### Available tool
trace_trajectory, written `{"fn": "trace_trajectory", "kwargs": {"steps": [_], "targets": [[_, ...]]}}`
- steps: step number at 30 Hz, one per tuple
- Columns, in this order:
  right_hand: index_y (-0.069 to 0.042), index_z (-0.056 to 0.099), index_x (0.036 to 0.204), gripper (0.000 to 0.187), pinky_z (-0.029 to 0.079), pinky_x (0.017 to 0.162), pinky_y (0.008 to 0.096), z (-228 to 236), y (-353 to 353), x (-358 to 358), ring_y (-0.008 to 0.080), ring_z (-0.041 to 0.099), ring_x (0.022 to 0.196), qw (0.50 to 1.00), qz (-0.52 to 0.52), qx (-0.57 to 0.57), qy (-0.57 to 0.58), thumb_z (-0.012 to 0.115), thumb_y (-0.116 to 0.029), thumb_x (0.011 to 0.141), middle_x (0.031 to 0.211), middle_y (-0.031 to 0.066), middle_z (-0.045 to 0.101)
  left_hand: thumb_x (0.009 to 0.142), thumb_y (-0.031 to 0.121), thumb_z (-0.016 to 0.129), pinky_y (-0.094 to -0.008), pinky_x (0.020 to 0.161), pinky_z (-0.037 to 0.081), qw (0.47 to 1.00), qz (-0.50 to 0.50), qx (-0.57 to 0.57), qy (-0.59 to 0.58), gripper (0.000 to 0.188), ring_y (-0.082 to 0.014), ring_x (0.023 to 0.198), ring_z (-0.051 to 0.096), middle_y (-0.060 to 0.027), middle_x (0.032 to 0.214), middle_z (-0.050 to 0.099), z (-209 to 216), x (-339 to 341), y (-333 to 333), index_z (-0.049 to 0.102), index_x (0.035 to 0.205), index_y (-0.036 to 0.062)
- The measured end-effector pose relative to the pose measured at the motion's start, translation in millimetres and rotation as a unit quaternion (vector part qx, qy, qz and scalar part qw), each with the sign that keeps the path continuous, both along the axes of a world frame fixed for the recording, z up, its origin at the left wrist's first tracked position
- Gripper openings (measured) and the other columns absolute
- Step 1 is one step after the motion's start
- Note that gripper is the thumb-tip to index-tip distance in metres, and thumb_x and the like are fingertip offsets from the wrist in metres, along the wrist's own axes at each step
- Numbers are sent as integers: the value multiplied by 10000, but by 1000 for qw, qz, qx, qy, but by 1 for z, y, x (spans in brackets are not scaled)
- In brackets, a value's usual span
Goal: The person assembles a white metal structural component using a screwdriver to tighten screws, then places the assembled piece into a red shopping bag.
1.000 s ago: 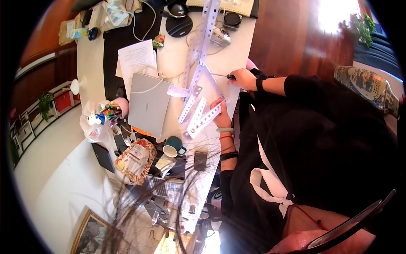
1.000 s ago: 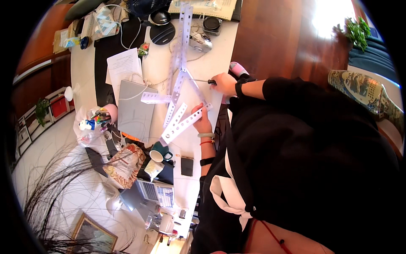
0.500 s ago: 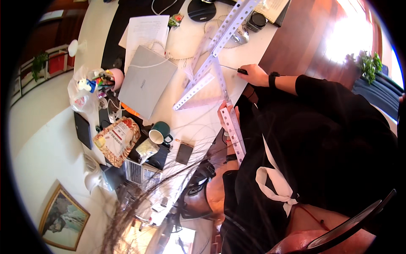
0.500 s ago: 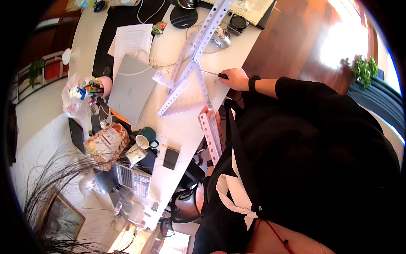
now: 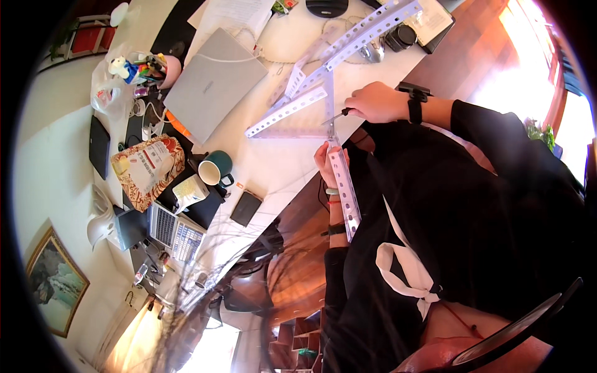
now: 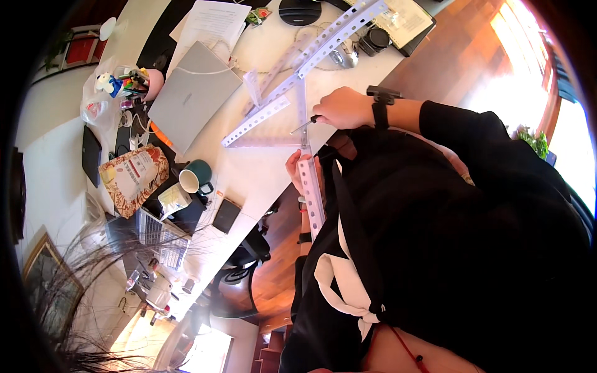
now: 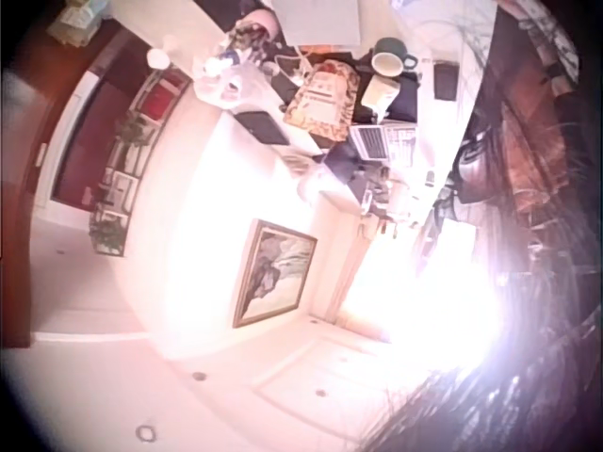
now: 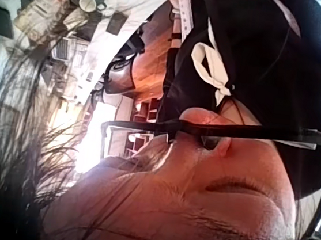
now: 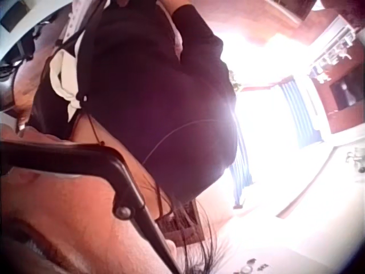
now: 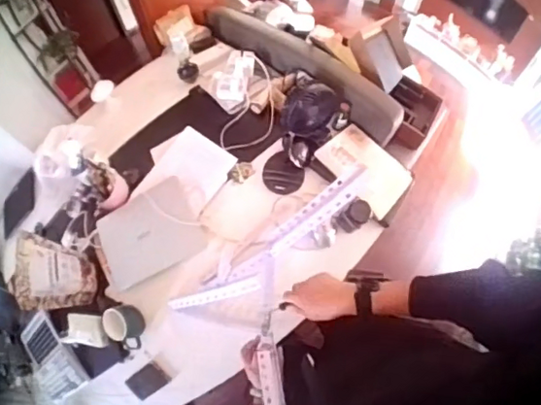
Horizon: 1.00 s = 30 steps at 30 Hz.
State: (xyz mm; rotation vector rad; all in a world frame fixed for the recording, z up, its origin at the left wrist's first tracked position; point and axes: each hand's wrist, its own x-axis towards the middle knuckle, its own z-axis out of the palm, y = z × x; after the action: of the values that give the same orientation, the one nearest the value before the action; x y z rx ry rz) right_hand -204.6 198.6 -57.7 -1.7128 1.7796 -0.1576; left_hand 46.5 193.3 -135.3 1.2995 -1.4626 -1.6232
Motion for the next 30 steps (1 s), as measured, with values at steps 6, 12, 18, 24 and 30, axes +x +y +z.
{"fn": "trace_trajectory", "kwargs": {"steps": [6, 12, 18, 24, 30], "targets": [[-80, 610, 955, 205, 468, 638, 470, 17, -28, 5, 367, 615, 726, 999, 21, 4, -26, 551, -265, 887, 753, 156, 628, 712, 72, 775, -368, 751, 521, 933, -101, -314, -142, 243, -291, 891, 610, -114, 992, 578, 12, 3, -13, 651, 920, 79], [-77, 605, 940, 208, 451, 632, 480, 12, -2, -15, 378, 602, 720, 994, -88, -6, -57, 543, -271, 897, 748, 170, 618, 730, 116, 764, -365, 694, 522, 938, -159, -259, -169, 214, -297, 813, 633, -120, 939, 608, 29, -12, -33, 662, 914, 79], [-61, 602, 947, 239, 462, 667, 480, 8, 31, -26, 386, 602, 747, 972, -222, 35, -64, 534, -286, 907, 794, 185, 636, 784, 173, 724, -371, 706, 476, 908, -209, -317, -180, 192, -280, 791, 571, -131, 835, 584, 19, -21, -59, 590, 803, 36], [-50, 596, 996, 262, 477, 710, 476, 4, 61, -16, 394, 611, 804, 955, -285, 20, -81, 525, -288, 913, 835, 193, 646, 792, 152, 701, -328, 727, 480, 940, -295, -44, -167, 167, -201, 782, 603, -96, 844, 630, 17, -44, -87, 623, 874, 29], [-45, 587, 1003, 258, 475, 724, 480, 7, 67, -1, 401, 610, 819, 929, -355, -3, -107, 523, -278, 914, 834, 196, 646, 789, 98, 710, -286, 780, 491, 920, -387, 27, -54, 434, -145, 873, 591, -77, 1008, 643, 13, -39, -109, 542, 1187, 55]]}}
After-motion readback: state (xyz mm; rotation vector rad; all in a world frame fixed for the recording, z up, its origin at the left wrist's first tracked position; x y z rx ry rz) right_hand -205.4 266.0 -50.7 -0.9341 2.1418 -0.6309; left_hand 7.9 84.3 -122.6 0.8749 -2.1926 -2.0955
